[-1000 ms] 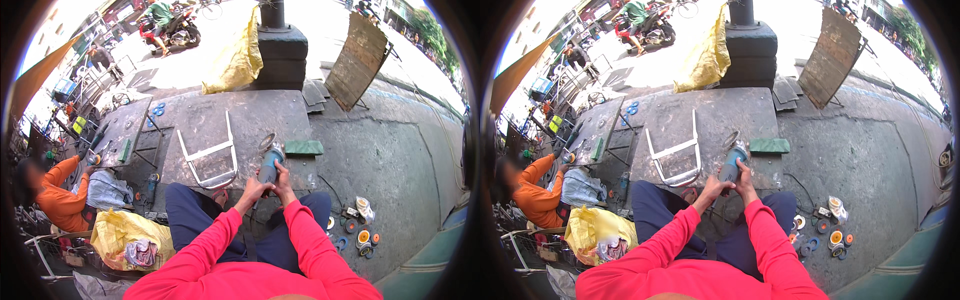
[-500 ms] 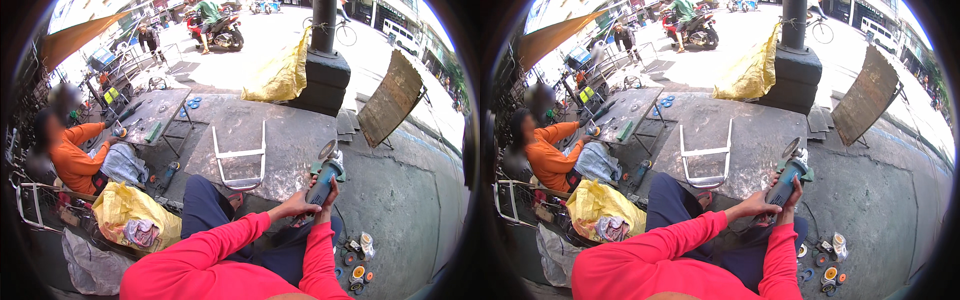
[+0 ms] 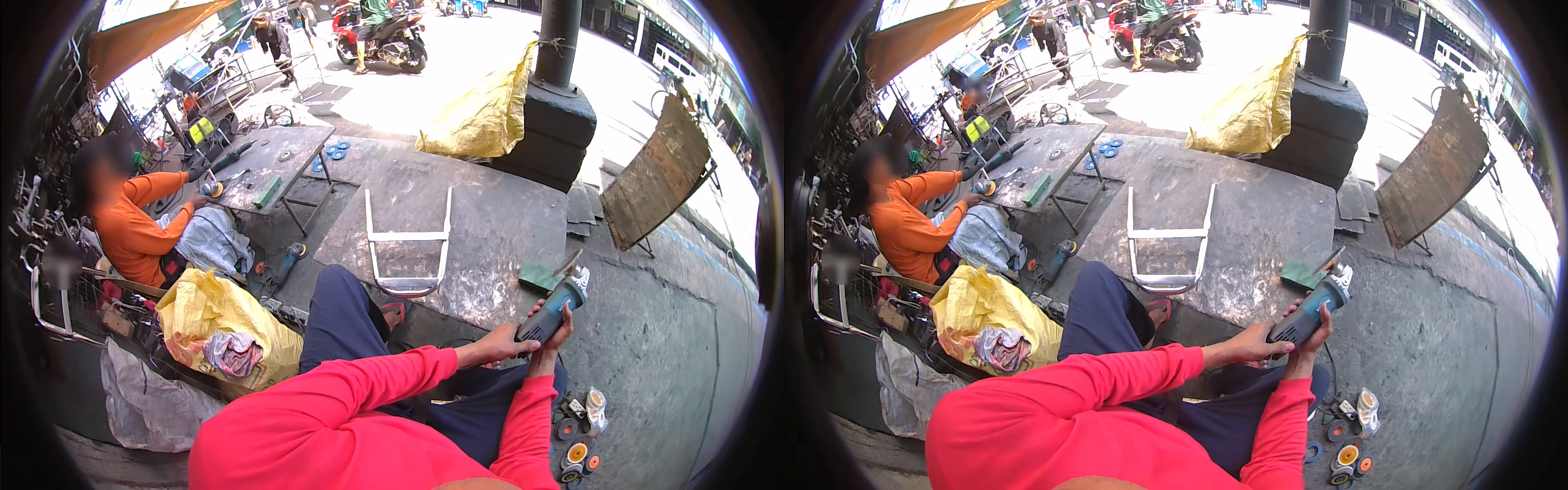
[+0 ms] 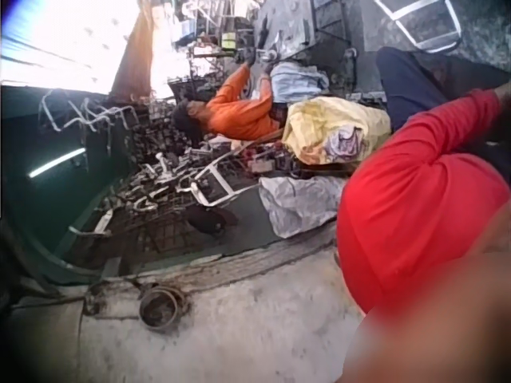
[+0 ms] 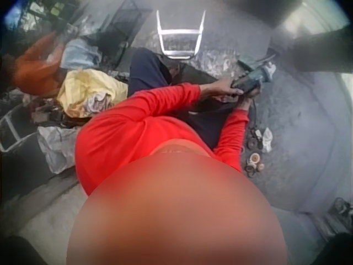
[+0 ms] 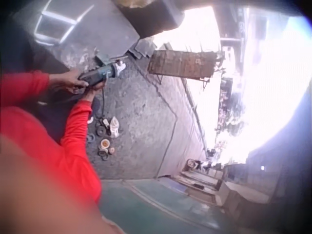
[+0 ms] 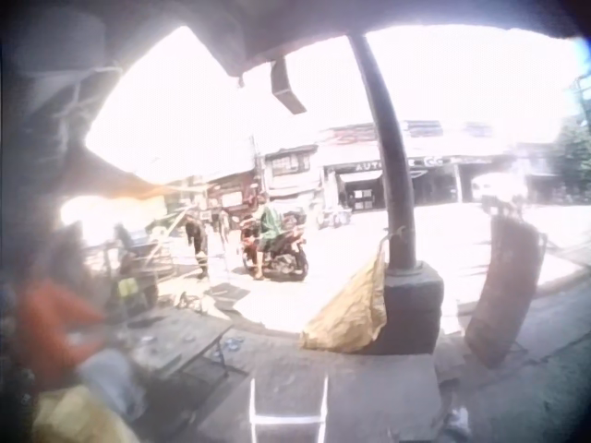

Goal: The person wipes a chrome metal frame with a cloth, then uses an angle grinder to polish it. They continue wiping the frame and briefly inspect it before resuming polishing.

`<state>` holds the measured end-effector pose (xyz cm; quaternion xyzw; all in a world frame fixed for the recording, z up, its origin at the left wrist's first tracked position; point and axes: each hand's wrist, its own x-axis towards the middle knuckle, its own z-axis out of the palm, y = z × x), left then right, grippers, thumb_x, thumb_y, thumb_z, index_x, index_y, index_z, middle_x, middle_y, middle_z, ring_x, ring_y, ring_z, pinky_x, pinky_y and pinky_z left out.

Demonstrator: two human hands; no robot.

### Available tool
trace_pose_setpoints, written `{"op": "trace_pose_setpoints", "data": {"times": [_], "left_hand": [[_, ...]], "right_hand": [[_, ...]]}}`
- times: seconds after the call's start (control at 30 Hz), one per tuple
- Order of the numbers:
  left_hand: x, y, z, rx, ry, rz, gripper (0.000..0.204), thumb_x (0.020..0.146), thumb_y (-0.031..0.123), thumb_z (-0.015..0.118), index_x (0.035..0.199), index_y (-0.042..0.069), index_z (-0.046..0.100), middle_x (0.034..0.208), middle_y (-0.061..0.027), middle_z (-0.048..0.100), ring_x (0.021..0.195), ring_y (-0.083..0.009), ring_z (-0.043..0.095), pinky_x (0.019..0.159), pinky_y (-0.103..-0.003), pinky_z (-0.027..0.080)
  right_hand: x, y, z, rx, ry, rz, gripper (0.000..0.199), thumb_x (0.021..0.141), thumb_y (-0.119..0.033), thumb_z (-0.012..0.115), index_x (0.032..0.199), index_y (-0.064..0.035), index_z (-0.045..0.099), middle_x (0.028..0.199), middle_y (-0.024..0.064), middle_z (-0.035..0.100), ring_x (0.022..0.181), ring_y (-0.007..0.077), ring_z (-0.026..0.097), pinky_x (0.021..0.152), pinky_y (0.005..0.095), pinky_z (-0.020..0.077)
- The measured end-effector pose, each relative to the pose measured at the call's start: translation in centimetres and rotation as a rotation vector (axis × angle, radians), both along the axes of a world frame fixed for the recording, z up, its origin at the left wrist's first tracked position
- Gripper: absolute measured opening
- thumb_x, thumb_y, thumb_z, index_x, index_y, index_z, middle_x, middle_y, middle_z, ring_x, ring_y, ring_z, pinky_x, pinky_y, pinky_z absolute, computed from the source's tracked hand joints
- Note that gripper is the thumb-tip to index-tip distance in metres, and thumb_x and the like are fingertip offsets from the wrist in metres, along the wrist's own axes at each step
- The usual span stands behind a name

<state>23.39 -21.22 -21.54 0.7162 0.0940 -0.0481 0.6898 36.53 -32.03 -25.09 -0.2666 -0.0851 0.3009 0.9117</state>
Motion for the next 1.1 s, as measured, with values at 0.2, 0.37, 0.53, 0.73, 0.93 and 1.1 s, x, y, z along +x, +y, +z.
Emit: {"op": "trace_pose_setpoints", "data": {"times": [0.2, 0.37, 0.53, 0.73, 0.93, 1.1], "left_hand": [[1.6, 1.2, -1.8, -0.242, 0.063, -0.193, 0.045, 0.087, 0.013, 0.069, 0.122, -0.001, 0.044, 0.076, -0.0052, 0.057, 0.06, -0.0111, 0.056, 0.052, -0.028, 0.047], [3.2, 0.3, -3.8, 0.021, 0.11, -0.176, 0.037, 0.082, 0.008, 0.068, 0.113, -0.002, 0.051, 0.076, -0.0093, 0.059, 0.067, -0.0168, 0.059, 0.06, -0.034, 0.048], [3.8, -0.3, -5.9, 0.361, -0.045, -0.132, 0.038, 0.075, 0.009, 0.071, 0.106, -0.005, 0.054, 0.083, -0.0217, 0.064, 0.081, -0.0299, 0.065, 0.072, -0.041, 0.05], [3.4, -0.8, -6.7, 0.18, -0.01, -0.164, 0.039, 0.076, 0.0, 0.066, 0.113, -0.001, 0.052, 0.084, -0.0101, 0.066, 0.07, -0.0173, 0.064, 0.061, -0.032, 0.052], [2.7, 1.0, -5.5, -0.521, 0.097, -0.241, 0.064, 0.08, 0.003, 0.069, 0.134, -0.002, 0.036, 0.099, -0.0137, 0.065, 0.084, -0.0199, 0.066, 0.076, -0.033, 0.053], [4.8, -2.2, -6.7, -0.006, 0.101, -0.063, 0.07, 0.066, 0.016, 0.081, 0.12, -0.003, 0.041, 0.093, -0.015, 0.063, 0.071, -0.0199, 0.065, 0.06, -0.034, 0.052]], "right_hand": [[1.0, -0.8, 0.1, -0.201, 0.013, -0.142, 0.05, 0.084, -0.033, 0.06, 0.117, 0.0035, 0.05, 0.088, 0.0173, 0.063, 0.073, 0.026, 0.065, 0.067, 0.0385, 0.056], [1.2, -1.6, 0.7, -0.382, 0.022, -0.11, 0.046, 0.079, -0.034, 0.063, 0.103, 0.0053, 0.057, 0.081, 0.0164, 0.063, 0.066, 0.0271, 0.065, 0.064, 0.0367, 0.0558], [1.6, -1.9, 0.5, -0.471, 0.024, -0.133, 0.042, 0.077, -0.03, 0.065, 0.095, 0.0084, 0.06, 0.077, 0.0179, 0.065, 0.062, 0.0279, 0.065, 0.063, 0.0366, 0.0568], [1.7, -1.9, 0.2, -0.65, -0.098, -0.301, 0.032, 0.07, -0.019, 0.073, 0.085, 0.0061, 0.06, 0.068, 0.013, 0.063, 0.053, 0.0232, 0.065, 0.049, 0.032, 0.0531], [1.6, -1.4, 0.3, -0.824, -0.271, -0.416, 0.029, 0.066, -0.014, 0.079, 0.084, 0.0005, 0.062, 0.072, 0.0064, 0.064, 0.061, 0.0182, 0.065, 0.058, 0.0303, 0.0512], [1.2, -0.1, 0.9, -1.227, -0.536, -0.52, 0.043, 0.065, -0.021, 0.084, 0.094, 0.0028, 0.063, 0.083, 0.0112, 0.069, 0.072, 0.022, 0.067, 0.069, 0.0344, 0.0526]]}}
